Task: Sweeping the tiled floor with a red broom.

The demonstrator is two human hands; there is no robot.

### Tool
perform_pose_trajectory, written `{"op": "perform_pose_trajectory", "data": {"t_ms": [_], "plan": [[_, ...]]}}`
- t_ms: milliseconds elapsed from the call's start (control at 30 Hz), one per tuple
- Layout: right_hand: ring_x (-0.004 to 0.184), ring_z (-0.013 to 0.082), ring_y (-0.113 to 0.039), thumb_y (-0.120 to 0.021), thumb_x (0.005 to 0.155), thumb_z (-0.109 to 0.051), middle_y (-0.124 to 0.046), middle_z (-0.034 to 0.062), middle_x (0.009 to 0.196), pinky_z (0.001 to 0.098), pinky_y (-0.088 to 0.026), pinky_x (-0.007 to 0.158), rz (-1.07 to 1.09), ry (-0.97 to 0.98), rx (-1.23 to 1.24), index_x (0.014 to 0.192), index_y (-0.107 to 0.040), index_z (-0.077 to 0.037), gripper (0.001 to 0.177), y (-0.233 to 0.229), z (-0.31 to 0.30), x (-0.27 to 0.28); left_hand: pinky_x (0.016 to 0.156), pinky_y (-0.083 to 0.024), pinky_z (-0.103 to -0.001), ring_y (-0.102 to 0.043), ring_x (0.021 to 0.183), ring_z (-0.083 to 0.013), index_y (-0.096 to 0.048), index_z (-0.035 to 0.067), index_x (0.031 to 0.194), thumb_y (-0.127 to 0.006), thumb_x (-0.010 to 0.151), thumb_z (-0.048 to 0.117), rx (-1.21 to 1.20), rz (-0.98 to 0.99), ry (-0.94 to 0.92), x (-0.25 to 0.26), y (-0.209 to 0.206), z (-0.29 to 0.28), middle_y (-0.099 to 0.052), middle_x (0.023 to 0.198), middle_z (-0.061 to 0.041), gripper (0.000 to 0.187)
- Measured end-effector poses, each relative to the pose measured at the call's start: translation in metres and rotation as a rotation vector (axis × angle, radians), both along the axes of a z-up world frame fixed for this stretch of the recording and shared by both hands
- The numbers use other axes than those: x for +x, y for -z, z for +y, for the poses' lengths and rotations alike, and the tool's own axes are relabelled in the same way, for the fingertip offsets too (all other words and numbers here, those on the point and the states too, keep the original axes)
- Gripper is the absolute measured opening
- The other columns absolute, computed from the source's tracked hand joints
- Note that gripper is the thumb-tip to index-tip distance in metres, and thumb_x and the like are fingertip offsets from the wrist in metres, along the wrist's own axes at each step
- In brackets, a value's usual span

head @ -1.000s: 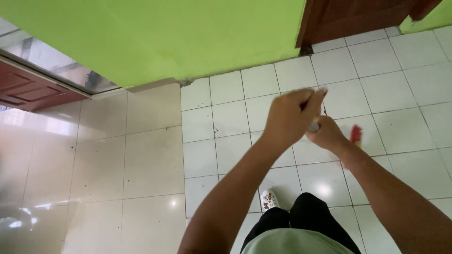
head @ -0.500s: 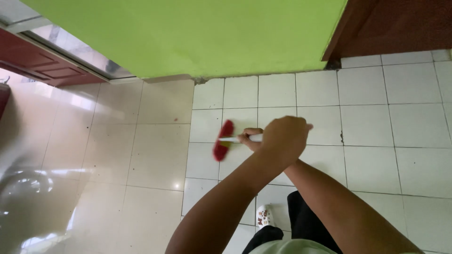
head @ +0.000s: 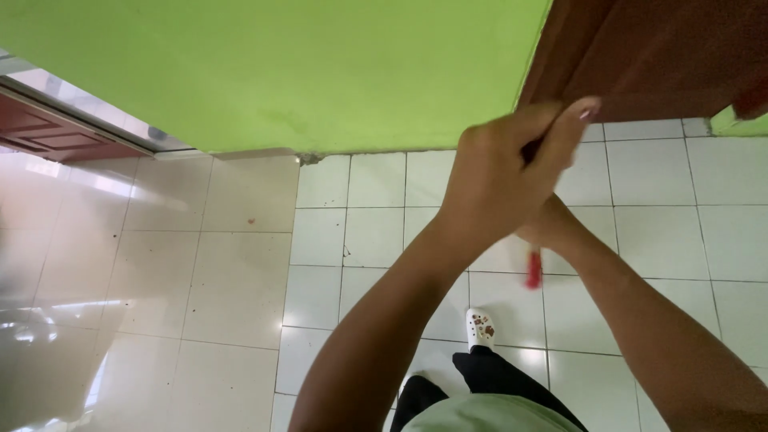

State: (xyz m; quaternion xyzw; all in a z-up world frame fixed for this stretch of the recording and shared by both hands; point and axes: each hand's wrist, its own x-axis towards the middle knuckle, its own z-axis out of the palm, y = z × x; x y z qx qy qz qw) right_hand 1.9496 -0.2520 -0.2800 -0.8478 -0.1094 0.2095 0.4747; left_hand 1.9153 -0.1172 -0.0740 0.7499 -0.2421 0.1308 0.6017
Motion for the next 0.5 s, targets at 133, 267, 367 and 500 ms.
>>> {"op": "perform_pose_trajectory", "data": {"t_ms": [133,267,367,500], "plan": [[0.094,0.0219,-0.066,-0.073,0.091,-0.025,-0.071,0.0097,0.095,0.0404,-0.054,0.082,0.11,-0.036,-0.266,0.106,-0.068,-0.005,0.025,0.083,-0.021,0.03,0.045,-0.038,-0.031,-0.041,0.048,-0.0137,-0.057,0.001,0.064,-0.068,0.1,0.027,0.101,0.347,-0.217,0.016,0.1,0.004,-0.051,0.052,-0.008,0.046],[0.086,0.022,-0.066,-0.067,0.09,-0.022,-0.073,0.0101,0.091,0.0381,-0.056,0.072,0.06,-0.153,0.065,0.094,-0.065,-0.003,0.019,0.132,0.021,0.057,0.047,-0.039,-0.036,-0.043,0.047,-0.0251,-0.056,-0.001,0.063,-0.07,0.099,0.029,0.249,0.392,-0.339,0.025,0.108,0.024,-0.051,0.054,-0.014,0.049],[0.087,0.015,-0.065,-0.064,0.094,-0.025,-0.07,0.0053,0.096,0.0353,-0.055,0.07,0.349,-0.032,0.773,0.1,-0.067,-0.007,0.019,0.064,0.102,0.062,0.051,-0.048,-0.038,-0.059,0.053,-0.0283,-0.066,0.007,0.068,-0.062,0.099,0.035,0.434,0.304,-0.369,0.051,0.069,0.048,-0.065,0.063,-0.012,0.042],[0.08,0.013,-0.061,-0.071,0.1,-0.032,-0.07,-0.0008,0.09,0.03,-0.05,0.077,-0.329,-0.162,0.039,0.094,-0.075,-0.007,0.026,0.026,0.171,0.07,0.057,-0.051,-0.045,-0.064,0.059,-0.0332,-0.064,0.005,0.071,-0.056,0.103,0.039,0.769,0.176,-0.334,0.086,0.119,0.07,-0.068,0.068,-0.013,0.047]]}}
